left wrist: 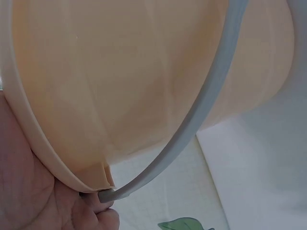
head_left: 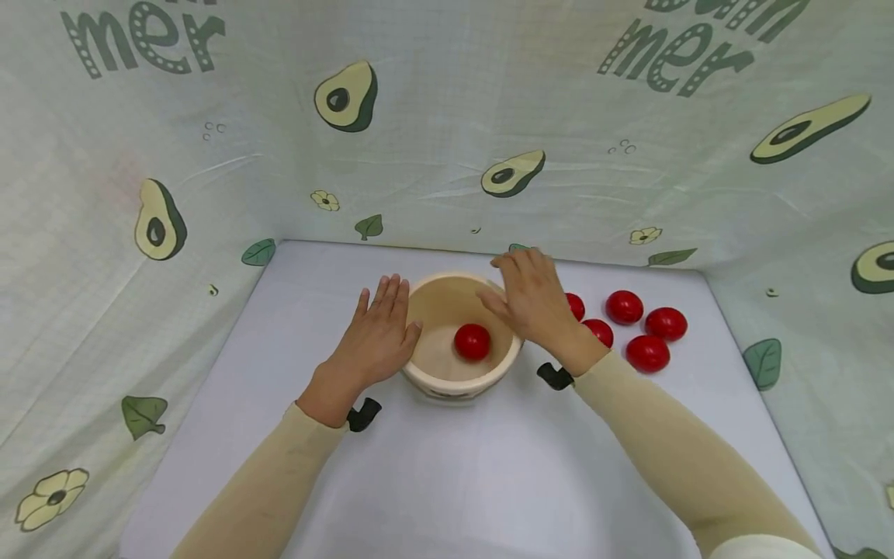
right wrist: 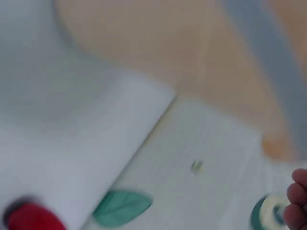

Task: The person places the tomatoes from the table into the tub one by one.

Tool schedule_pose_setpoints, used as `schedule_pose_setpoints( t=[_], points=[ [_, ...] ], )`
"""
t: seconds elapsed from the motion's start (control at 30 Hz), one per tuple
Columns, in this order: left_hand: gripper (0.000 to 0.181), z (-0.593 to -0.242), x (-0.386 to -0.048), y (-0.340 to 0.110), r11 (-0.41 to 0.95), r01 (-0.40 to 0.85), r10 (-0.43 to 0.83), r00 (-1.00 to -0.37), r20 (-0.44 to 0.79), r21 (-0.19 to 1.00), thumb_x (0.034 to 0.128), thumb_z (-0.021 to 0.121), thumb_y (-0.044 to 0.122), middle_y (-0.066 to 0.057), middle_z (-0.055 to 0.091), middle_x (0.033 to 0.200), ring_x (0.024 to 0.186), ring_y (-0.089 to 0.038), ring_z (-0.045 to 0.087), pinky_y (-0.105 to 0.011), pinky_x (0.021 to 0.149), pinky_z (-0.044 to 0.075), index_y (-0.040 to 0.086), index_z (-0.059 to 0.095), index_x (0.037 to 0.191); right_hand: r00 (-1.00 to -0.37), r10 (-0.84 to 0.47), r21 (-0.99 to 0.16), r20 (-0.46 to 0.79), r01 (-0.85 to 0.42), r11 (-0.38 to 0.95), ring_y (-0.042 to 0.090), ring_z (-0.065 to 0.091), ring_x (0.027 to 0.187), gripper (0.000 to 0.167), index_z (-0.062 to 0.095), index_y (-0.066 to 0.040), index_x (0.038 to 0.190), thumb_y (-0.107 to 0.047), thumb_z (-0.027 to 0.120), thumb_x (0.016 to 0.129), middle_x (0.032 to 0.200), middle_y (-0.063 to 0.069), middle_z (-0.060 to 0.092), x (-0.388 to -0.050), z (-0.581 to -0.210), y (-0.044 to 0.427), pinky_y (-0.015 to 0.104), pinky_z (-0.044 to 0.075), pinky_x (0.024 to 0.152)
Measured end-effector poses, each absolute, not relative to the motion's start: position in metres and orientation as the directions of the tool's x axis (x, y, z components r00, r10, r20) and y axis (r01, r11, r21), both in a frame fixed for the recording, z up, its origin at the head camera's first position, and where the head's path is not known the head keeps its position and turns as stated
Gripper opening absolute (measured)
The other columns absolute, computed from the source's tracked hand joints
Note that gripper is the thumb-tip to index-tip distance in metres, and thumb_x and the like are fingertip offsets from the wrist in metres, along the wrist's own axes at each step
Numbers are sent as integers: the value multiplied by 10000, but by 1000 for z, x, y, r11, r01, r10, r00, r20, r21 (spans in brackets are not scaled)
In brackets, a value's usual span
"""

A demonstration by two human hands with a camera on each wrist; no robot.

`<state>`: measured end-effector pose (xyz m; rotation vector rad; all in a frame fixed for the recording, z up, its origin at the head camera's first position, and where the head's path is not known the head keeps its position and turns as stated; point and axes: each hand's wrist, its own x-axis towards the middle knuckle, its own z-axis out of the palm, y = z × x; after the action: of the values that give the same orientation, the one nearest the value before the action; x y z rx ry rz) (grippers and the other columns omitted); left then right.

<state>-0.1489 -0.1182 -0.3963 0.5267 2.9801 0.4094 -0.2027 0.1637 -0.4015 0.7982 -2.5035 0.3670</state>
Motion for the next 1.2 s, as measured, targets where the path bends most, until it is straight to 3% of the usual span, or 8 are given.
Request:
schedule_pose_setpoints(
  t=[0.13, 0.3, 0.43, 0.73, 0.93, 1.2],
  points=[
    [741, -397, -148, -118, 907, 319, 342, -939, -41, 274, 1117, 408, 382, -225, 106, 1754, 1646, -354, 47, -576, 1321, 36, -48, 151, 1663, -780, -364, -93, 510, -470, 878, 432, 514, 1136, 588, 605, 72, 1278, -404, 747, 963, 1221, 254, 611, -212, -410, 206, 557, 428, 900],
    [742, -397, -148, -119, 908, 310, 336, -941, -46, 282, 1118, 416, 376, -224, 104, 1755, 1647, -352, 46, -573, 1322, 34, -47, 145, 1664, -908, -274, -24, 317, -296, 955, 467, 459, 1217, 723, 526, 108, 1355, -461, 725, 957, 1303, 299, 556, -217, -434, 250, 628, 411, 974],
    [744, -398, -148, -118, 903, 317, 344, -938, -44, 290, 1117, 417, 374, -230, 106, 1753, 1645, -359, 51, -578, 1320, 43, -53, 145, 1662, -957, -220, 5, 191, -223, 975, 481, 444, 1198, 769, 494, 124, 1310, -501, 736, 932, 1275, 327, 532, -213, -453, 269, 651, 406, 977],
    [755, -397, -147, -117, 904, 316, 342, -939, -42, 286, 1114, 415, 385, -234, 102, 1753, 1645, -361, 50, -587, 1318, 46, -57, 142, 1661, -977, -191, 53, 99, -186, 981, 494, 494, 1107, 772, 550, 139, 1133, -565, 757, 892, 1093, 318, 575, -209, -480, 286, 663, 424, 913],
    [743, -399, -148, -118, 904, 315, 341, -939, -44, 289, 1117, 390, 384, -233, 105, 1754, 1645, -360, 59, -583, 1319, 52, -54, 140, 1663, -980, -187, 70, 67, -183, 981, 478, 491, 1126, 749, 566, 145, 1176, -528, 758, 909, 1110, 312, 592, -215, -490, 283, 656, 413, 946],
    [733, -398, -148, -117, 896, 317, 345, -938, -37, 309, 1115, 413, 356, -235, 126, 1750, 1644, -362, 75, -580, 1320, 58, -57, 151, 1660, -973, -193, 17, 130, -192, 981, 459, 470, 1105, 734, 527, 108, 1147, -539, 727, 865, 1085, 289, 560, -217, -478, 266, 652, 404, 962]
  ],
)
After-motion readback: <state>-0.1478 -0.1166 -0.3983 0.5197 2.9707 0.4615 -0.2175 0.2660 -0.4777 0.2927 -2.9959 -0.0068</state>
